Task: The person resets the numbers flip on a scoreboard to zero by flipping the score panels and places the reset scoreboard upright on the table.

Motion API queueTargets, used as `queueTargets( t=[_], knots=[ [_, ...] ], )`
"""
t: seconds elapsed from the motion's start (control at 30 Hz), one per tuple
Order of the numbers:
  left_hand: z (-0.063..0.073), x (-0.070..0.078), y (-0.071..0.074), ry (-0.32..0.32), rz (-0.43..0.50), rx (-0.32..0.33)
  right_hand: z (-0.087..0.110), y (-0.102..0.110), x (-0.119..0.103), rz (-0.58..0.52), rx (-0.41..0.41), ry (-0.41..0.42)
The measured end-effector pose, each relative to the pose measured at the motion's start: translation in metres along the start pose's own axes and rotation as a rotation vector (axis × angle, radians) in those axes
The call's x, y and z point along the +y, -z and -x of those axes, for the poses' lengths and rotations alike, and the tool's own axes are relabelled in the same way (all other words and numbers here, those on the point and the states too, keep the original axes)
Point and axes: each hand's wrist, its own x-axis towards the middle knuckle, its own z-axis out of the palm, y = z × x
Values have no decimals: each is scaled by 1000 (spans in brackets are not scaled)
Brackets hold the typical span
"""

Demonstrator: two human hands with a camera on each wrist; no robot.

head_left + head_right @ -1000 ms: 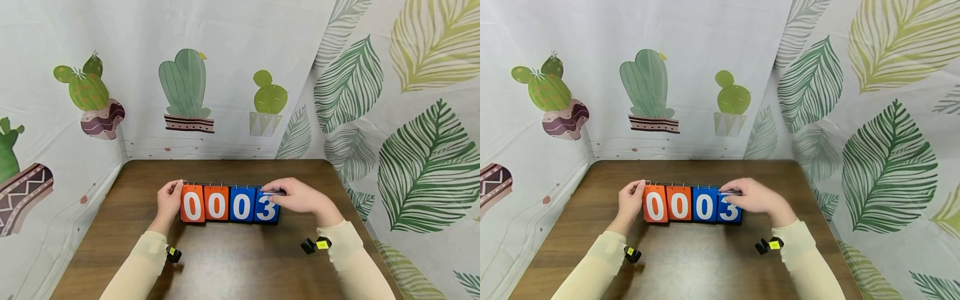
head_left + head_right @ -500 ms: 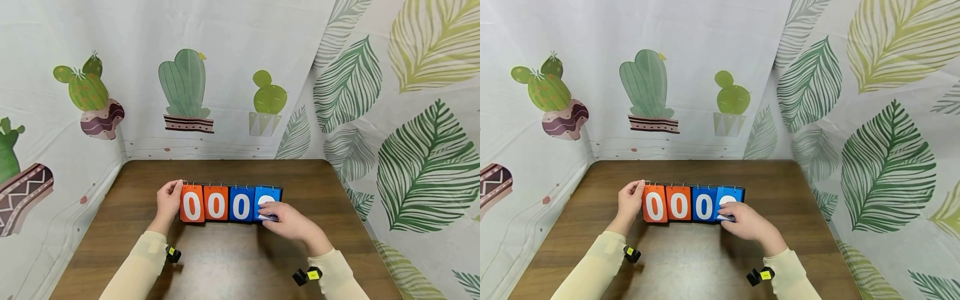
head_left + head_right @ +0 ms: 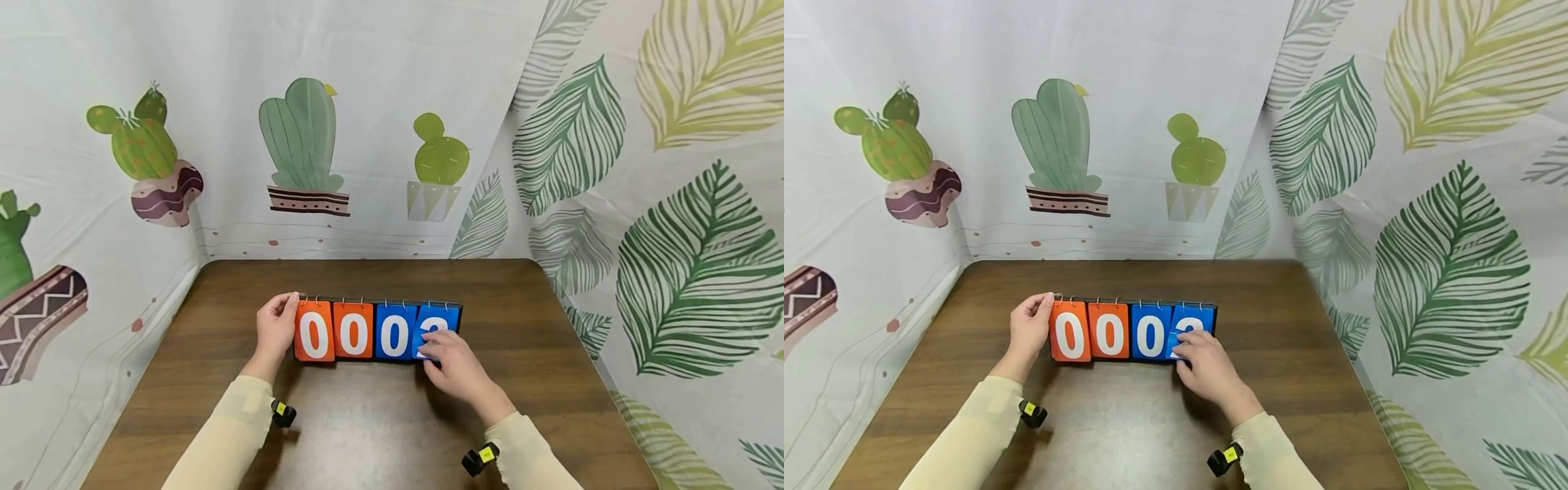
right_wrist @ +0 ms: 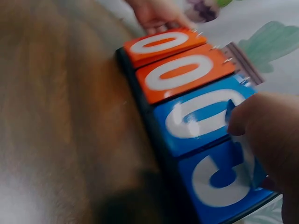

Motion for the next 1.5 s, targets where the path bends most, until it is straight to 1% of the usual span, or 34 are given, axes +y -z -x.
queueTargets(
  t=[0.13,0.23,0.4,0.53,0.63,0.73,0.83,0.93,1.0,1.07,1.13,1.17,1.2,1.23,1.27,1.3,1.33,1.4,1.5],
  knots=[
    [0,0,0,8,-7,-3,-2,-13,8,36,64,24],
    [0,1,0,1,-2,1,-4,-21,12,71,105,42],
    [0,0,0,-14,2,4,-6,-33,18,163,132,53],
    [0,0,1,-12,0,-1,-6,-40,21,231,142,53],
    [-1,0,1,-11,-2,-1,-5,-45,23,263,157,52],
    [-1,-1,1,-8,3,-2,-5,-47,25,259,209,76],
    [-1,1,1,-2,5,-9,-8,-42,27,188,312,124],
    [0,1,1,2,2,-13,-17,-30,33,55,456,155],
    [0,1,1,6,3,-12,-27,-18,39,-46,563,152],
    [-1,1,1,9,6,-7,-39,-3,45,-125,664,132],
    [0,1,1,16,9,-6,-50,14,52,-191,729,91],
    [0,1,1,17,8,-6,-56,22,55,-215,736,62],
    [0,0,1,17,10,-5,-62,29,59,-246,729,29],
    [0,1,1,14,9,-4,-68,36,63,-296,699,-18],
    [0,1,1,12,9,-4,-74,41,68,-344,651,-65],
    [0,1,1,7,4,-4,-80,46,74,-395,585,-117],
    [0,1,0,3,1,-2,-85,48,80,-447,507,-163],
    [0,0,0,2,-5,-3,-93,50,91,-525,320,-254],
    [-1,0,2,5,-13,-1,-103,44,104,-559,39,-332]
  ],
)
